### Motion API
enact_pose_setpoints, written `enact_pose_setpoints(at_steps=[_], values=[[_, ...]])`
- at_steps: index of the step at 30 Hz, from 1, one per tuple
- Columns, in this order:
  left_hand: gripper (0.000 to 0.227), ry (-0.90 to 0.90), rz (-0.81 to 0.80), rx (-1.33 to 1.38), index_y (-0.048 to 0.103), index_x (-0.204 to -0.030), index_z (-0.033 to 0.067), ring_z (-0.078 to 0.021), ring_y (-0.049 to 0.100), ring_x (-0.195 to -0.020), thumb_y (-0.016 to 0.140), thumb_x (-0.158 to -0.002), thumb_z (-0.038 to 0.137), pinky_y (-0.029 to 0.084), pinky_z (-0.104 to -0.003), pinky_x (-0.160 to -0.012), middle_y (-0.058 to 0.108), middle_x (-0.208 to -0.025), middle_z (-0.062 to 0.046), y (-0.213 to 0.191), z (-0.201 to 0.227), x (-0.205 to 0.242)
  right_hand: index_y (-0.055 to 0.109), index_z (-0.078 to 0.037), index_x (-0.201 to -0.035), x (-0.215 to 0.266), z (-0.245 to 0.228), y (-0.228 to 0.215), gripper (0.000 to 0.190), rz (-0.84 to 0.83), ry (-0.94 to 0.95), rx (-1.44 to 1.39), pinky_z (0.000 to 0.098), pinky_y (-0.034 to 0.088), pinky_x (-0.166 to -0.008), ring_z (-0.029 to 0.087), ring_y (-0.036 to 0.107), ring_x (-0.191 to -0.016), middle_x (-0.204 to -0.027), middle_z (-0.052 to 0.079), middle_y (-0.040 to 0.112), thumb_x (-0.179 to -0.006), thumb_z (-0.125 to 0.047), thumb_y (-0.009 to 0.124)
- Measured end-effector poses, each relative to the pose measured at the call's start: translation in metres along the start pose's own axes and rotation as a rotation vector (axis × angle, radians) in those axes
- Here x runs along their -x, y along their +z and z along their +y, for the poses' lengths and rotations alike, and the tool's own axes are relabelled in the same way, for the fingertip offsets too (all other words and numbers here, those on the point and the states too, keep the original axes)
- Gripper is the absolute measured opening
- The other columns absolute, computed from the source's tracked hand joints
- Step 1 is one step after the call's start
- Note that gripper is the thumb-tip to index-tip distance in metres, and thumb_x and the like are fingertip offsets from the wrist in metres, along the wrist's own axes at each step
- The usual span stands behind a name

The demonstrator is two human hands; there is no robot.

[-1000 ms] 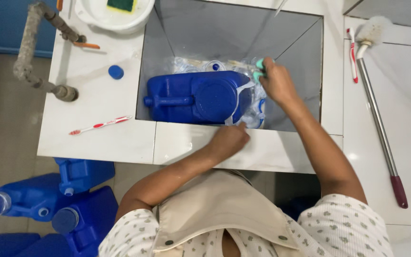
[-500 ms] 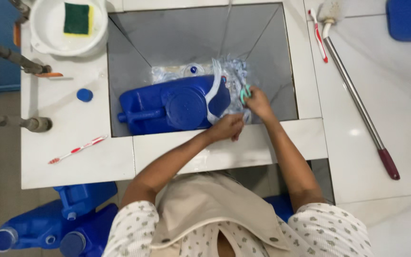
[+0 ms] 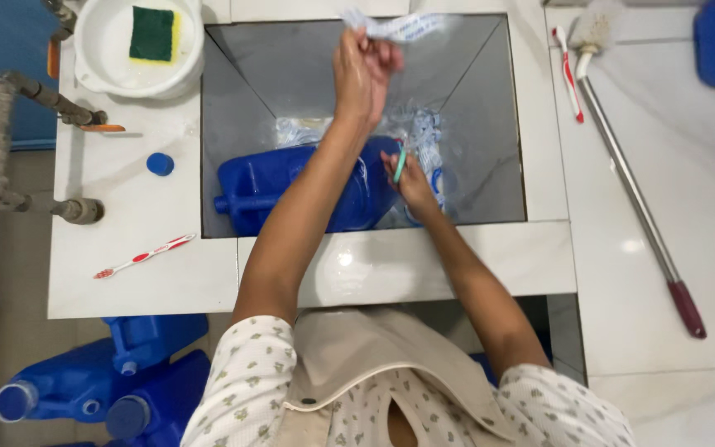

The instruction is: The person cleans a large blue plastic container in a sink. They use scissors to cut the container's handle, then scrub the exterior and interior with a sponge. The person rinses the container thoroughly with water from the tap and uses a small blue cup to pour water inside for final rinsing.

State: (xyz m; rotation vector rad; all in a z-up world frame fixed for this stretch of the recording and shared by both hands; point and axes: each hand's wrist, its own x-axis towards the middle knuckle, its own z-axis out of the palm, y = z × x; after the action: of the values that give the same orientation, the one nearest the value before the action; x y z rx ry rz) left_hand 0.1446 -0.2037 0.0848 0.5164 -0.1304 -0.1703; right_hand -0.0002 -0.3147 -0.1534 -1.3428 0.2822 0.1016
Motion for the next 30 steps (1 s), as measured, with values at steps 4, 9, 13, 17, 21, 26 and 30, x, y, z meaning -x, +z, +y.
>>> enact_pose_setpoints(at_steps=[4, 9, 13, 17, 21, 26, 30], values=[[0.03, 0.058, 0.3, -0.129, 0.052, -0.08, 0.0044, -0.0271, 0.062, -0.055, 0.045, -0.097, 0.029, 0.057, -0.04, -0.054, 0.06, -0.064, -0.015, -0.04, 0.011, -0.048, 0.06, -0.005, -0.12, 0.041, -0.016, 0.01, 0.024, 0.012, -0.084, 0.146, 0.025, 0.049, -0.093, 0.01, 0.062, -0.108, -0.129, 0.006, 0.068, -0.105, -0.023, 0.063], [0.054, 0.006, 0.605, -0.474, 0.063, -0.087, -0.0143, -0.0276, 0.071, -0.054, 0.048, -0.102, 0.035, 0.062, -0.034, -0.047, 0.069, -0.068, -0.019, -0.144, 0.066, -0.097, 0.058, -0.001, -0.118, 0.06, -0.085, 0.034, 0.025, -0.056, -0.194, 0.178, 0.0315, 0.053, -0.095, 0.019, 0.067, -0.11, -0.122, 0.016, 0.069, -0.1, -0.016, 0.067], [0.047, 0.464, 0.191, -1.256, 0.061, -0.119, -0.0032, -0.0244, 0.063, -0.094, 0.063, -0.107, 0.042, 0.053, -0.035, -0.082, 0.066, -0.101, -0.013, -0.164, 0.085, 0.012, 0.053, -0.002, -0.123, 0.067, -0.136, 0.06, 0.025, -0.093, -0.304, -0.01, 0.0344, 0.052, -0.106, 0.023, 0.065, -0.12, -0.131, 0.017, 0.065, -0.107, -0.02, 0.057], [0.06, 0.487, -0.448, -1.695, 0.059, -0.131, 0.0031, -0.0388, 0.056, -0.127, 0.074, -0.089, 0.043, 0.043, -0.047, -0.109, 0.061, -0.134, -0.022, -0.108, 0.103, 0.155, 0.048, -0.003, -0.127, 0.052, -0.149, 0.111, 0.02, -0.175, -0.558, -0.127, 0.0371, 0.047, -0.118, 0.026, 0.063, -0.128, -0.135, 0.019, 0.064, -0.115, -0.02, 0.046], [0.068, 0.523, -0.354, -1.742, 0.057, -0.141, -0.0001, -0.037, 0.057, -0.13, 0.078, -0.089, 0.038, 0.041, -0.049, -0.111, 0.061, -0.137, -0.02, -0.088, 0.094, 0.184, 0.048, 0.001, -0.134, 0.086, -0.138, 0.143, 0.025, 0.114, -0.687, 0.16, 0.0398, 0.041, -0.117, 0.028, 0.056, -0.132, -0.138, 0.019, 0.058, -0.111, -0.01, 0.045], [0.034, 0.416, 0.192, -1.436, 0.068, -0.128, 0.0034, -0.0327, 0.064, -0.124, 0.067, -0.101, 0.024, 0.049, -0.041, -0.108, 0.07, -0.13, -0.016, -0.12, 0.058, 0.206, 0.055, -0.002, -0.123, 0.098, -0.137, 0.161, 0.025, 0.234, -0.57, 0.647, 0.041, 0.054, -0.09, 0.032, 0.071, -0.106, -0.115, 0.017, 0.071, -0.099, -0.001, 0.061], [0.029, 0.373, 0.39, -1.326, 0.067, -0.128, 0.0013, -0.0344, 0.064, -0.127, 0.063, -0.105, 0.019, 0.049, -0.041, -0.11, 0.068, -0.133, -0.018, -0.143, 0.036, 0.202, 0.053, -0.002, -0.12, 0.089, -0.151, 0.16, 0.028, 0.076, -0.79, 0.799, 0.0437, 0.055, -0.083, 0.037, 0.07, -0.098, -0.107, 0.017, 0.069, -0.096, -0.005, 0.066]])
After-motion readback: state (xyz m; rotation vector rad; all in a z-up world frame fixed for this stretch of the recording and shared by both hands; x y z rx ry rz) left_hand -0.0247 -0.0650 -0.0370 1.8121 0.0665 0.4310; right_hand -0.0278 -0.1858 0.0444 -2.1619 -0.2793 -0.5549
